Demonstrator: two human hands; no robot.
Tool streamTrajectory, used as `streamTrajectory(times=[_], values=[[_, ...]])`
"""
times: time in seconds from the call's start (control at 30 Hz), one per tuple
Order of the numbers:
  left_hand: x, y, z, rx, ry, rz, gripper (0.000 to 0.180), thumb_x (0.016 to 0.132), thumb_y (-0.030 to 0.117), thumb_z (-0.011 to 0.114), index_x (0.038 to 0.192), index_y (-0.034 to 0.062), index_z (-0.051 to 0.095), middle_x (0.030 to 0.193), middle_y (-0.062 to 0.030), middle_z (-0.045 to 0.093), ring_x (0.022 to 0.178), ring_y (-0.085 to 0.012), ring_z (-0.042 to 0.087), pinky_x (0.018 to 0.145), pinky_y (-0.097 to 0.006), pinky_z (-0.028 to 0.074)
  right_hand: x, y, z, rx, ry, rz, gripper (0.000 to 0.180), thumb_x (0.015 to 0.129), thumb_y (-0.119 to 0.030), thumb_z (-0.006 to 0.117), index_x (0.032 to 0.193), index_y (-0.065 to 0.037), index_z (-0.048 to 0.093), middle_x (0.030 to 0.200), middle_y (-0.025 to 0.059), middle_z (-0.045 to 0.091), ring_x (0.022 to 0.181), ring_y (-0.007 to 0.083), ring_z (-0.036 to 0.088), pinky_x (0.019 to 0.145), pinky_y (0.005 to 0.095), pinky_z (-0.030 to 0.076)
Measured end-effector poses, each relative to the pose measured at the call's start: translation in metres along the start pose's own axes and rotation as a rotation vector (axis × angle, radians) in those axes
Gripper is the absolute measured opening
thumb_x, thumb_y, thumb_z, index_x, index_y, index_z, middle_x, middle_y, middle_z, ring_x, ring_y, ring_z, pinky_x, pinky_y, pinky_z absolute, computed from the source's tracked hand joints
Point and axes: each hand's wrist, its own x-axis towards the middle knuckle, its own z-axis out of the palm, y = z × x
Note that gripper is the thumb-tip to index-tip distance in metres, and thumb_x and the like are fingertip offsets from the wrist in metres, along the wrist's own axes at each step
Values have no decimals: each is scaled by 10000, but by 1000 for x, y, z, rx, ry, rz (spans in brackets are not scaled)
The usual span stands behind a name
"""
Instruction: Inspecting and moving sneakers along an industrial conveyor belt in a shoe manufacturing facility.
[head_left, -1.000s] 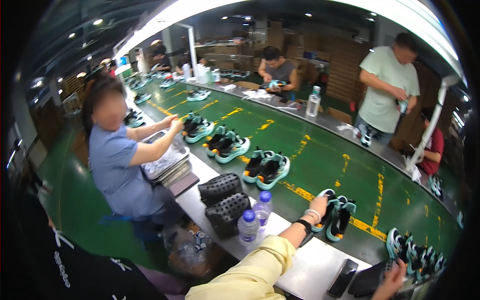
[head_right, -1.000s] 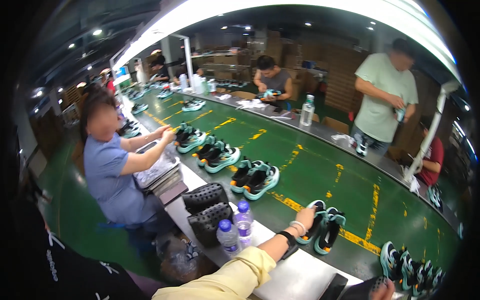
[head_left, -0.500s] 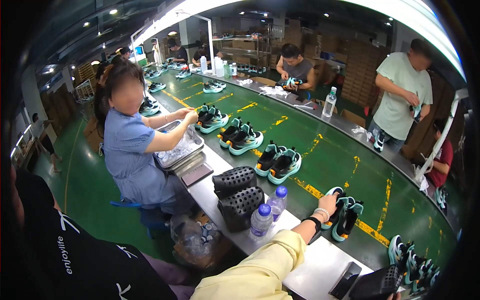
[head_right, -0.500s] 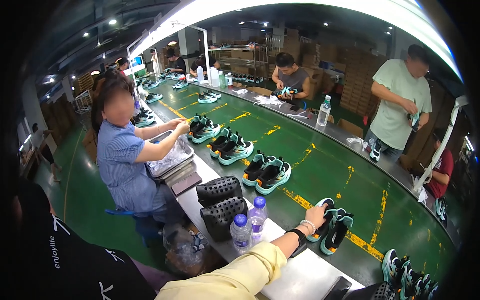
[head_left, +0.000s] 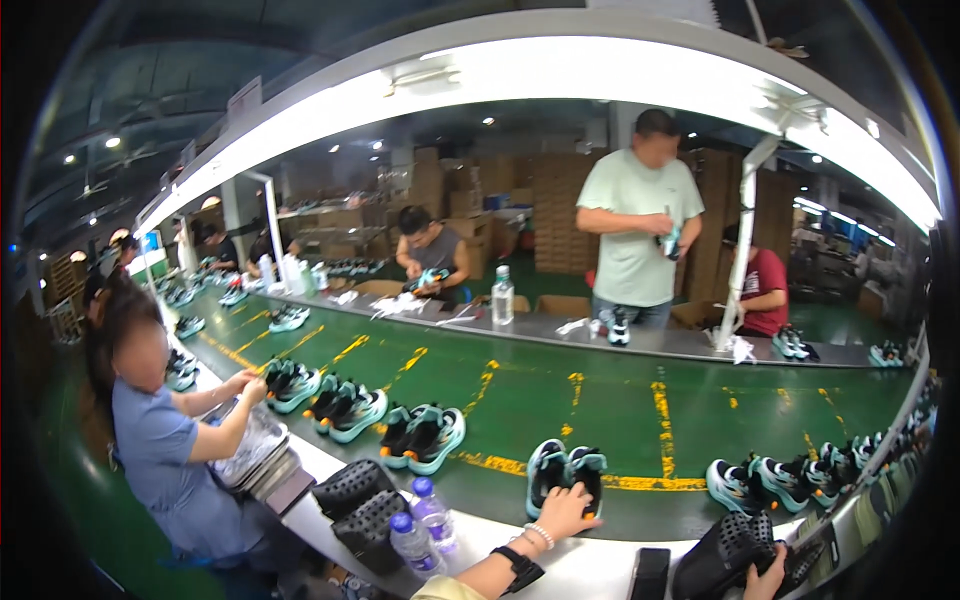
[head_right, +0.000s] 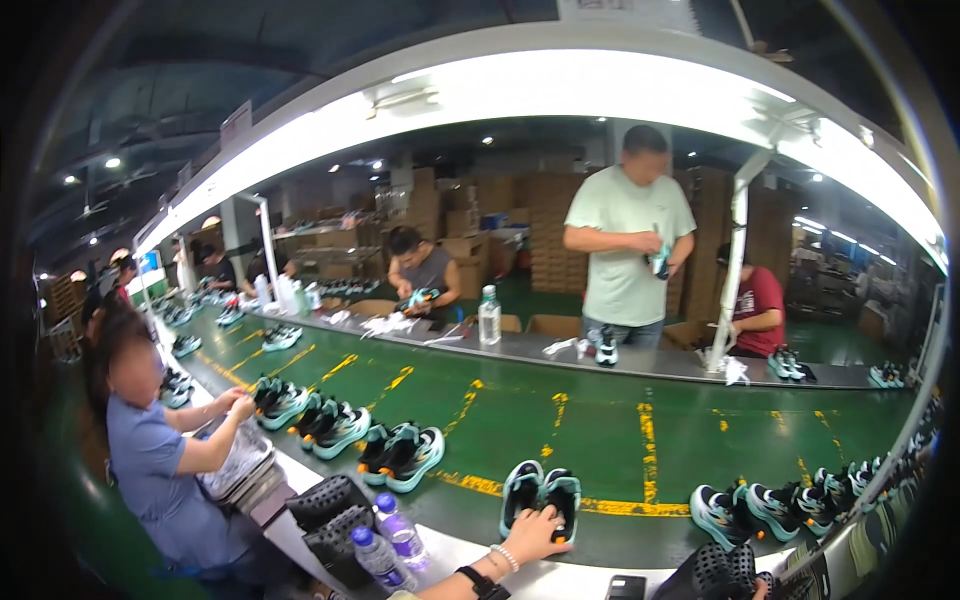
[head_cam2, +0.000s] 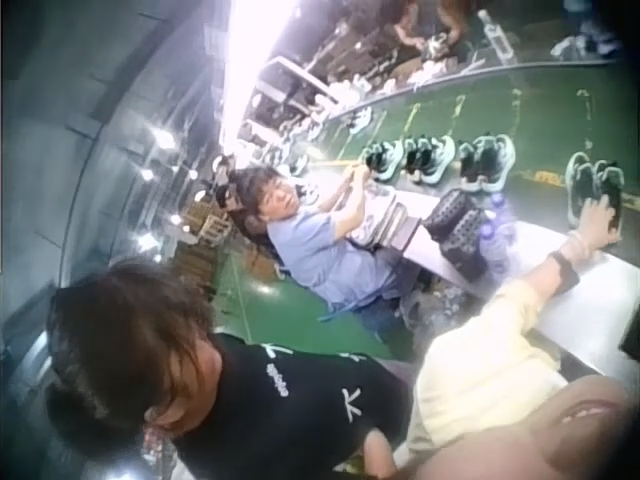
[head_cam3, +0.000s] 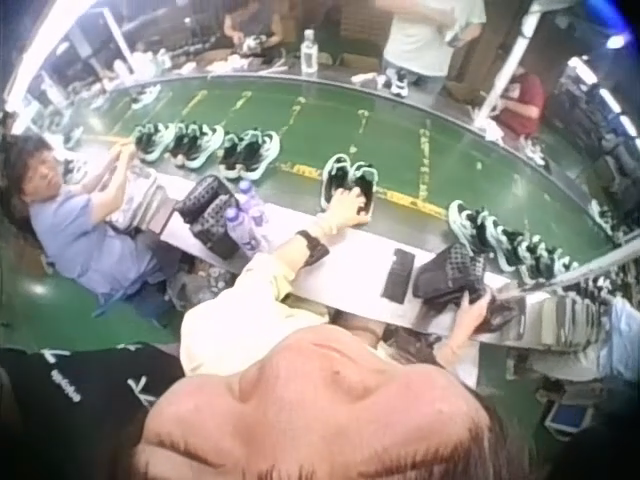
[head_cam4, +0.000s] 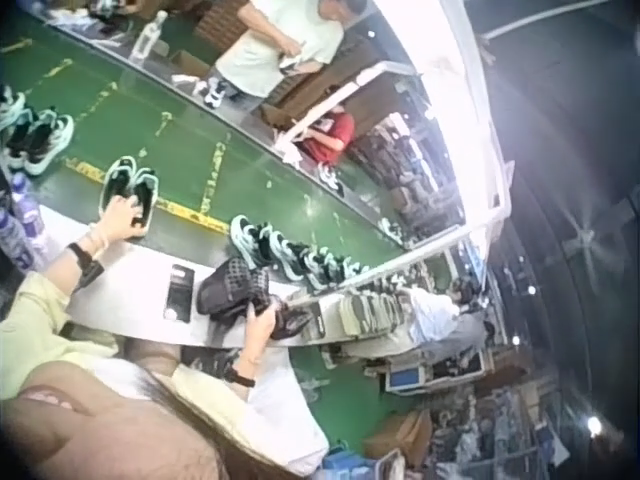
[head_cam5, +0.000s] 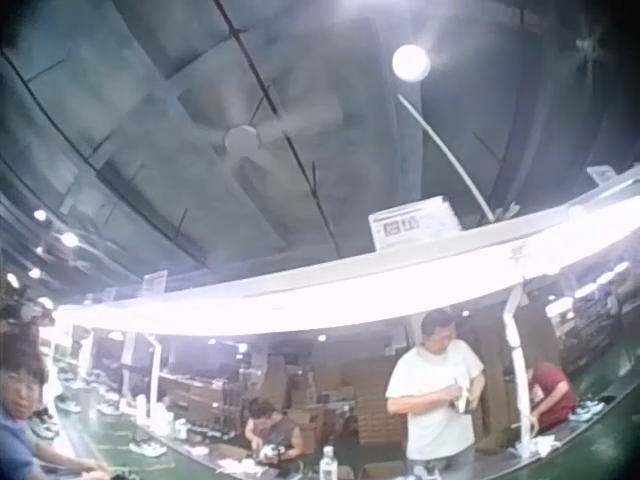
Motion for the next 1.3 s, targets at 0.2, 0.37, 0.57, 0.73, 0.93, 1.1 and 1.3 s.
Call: streamTrajectory(times=[0.2, 0.37, 0.57, 0.73, 0.93, 1.1, 1.3], values=[[-1, -21, 21, 117, -214, -50, 329, 848, 387, 646, 1068, 147, 691, 1099, -24, 587, 841, -259, 689, 764, -466, 453, -3, -7, -11, 42, -30, 19, 590, 822, -177, 744, 1308, 48, 496, 1202, 298, 581, 1137, 431, 548, 983, 438, 422], [7, -14, 25, 127, -161, -73, 282, 873, 379, 634, 1016, 147, 707, 1032, -25, 647, 813, -274, 703, 699, -480, 509, -2, -4, -17, 52, 55, 12, 522, 837, -214, 734, 1237, 57, 539, 1113, 292, 622, 1050, 440, 587, 890, 444, 463], [11, -2, 15, 155, -175, -94, 259, 824, 338, 687, 987, 140, 724, 992, -44, 648, 846, -248, 687, 730, -443, 499, 16, 21, 1, -8, 140, -87, 469, 811, -190, 737, 1182, 41, 566, 956, 186, 637, 844, 304, 589, 720, 379, 462], [8, -2, 12, 143, -45, -138, 346, 743, 367, 738, 1021, 162, 731, 1130, -95, 527, 1112, -263, 534, 841, -444, 487, 20, 37, 10, -73, 161, -29, 532, 739, -103, 779, 1198, 25, 542, 945, 100, 666, 850, 191, 642, 716, 329, 501], [4, -11, 36, 333, -78, -151, 492, 774, 577, 674, 1042, 168, 729, 1028, -82, 672, 1102, -267, 546, 953, -586, 397, 22, 9, -10, -36, 116, 1, 474, 841, -302, 737, 1090, 80, 608, 985, 297, 652, 934, 450, 618, 818, 454, 497], [11, 18, -23, 94, -213, -137, 305, 864, 351, 659, 1035, 104, 710, 1012, -196, 683, 960, -348, 653, 838, -424, 534, 29, 23, -15, -44, 60, 69, 536, 824, -378, 740, 1050, 93, 620, 948, 294, 661, 919, 458, 624, 806, 469, 496], [0, 19, -11, 22, -109, -67, 310, 807, 409, 702, 980, 156, 742, 940, -150, 689, 979, -319, 621, 847, -418, 530, 22, 18, -20, -38, 147, 126, 623, 815, -387, 746, 1152, 111, 580, 976, 325, 650, 932, 491, 606, 830, 492, 480]])
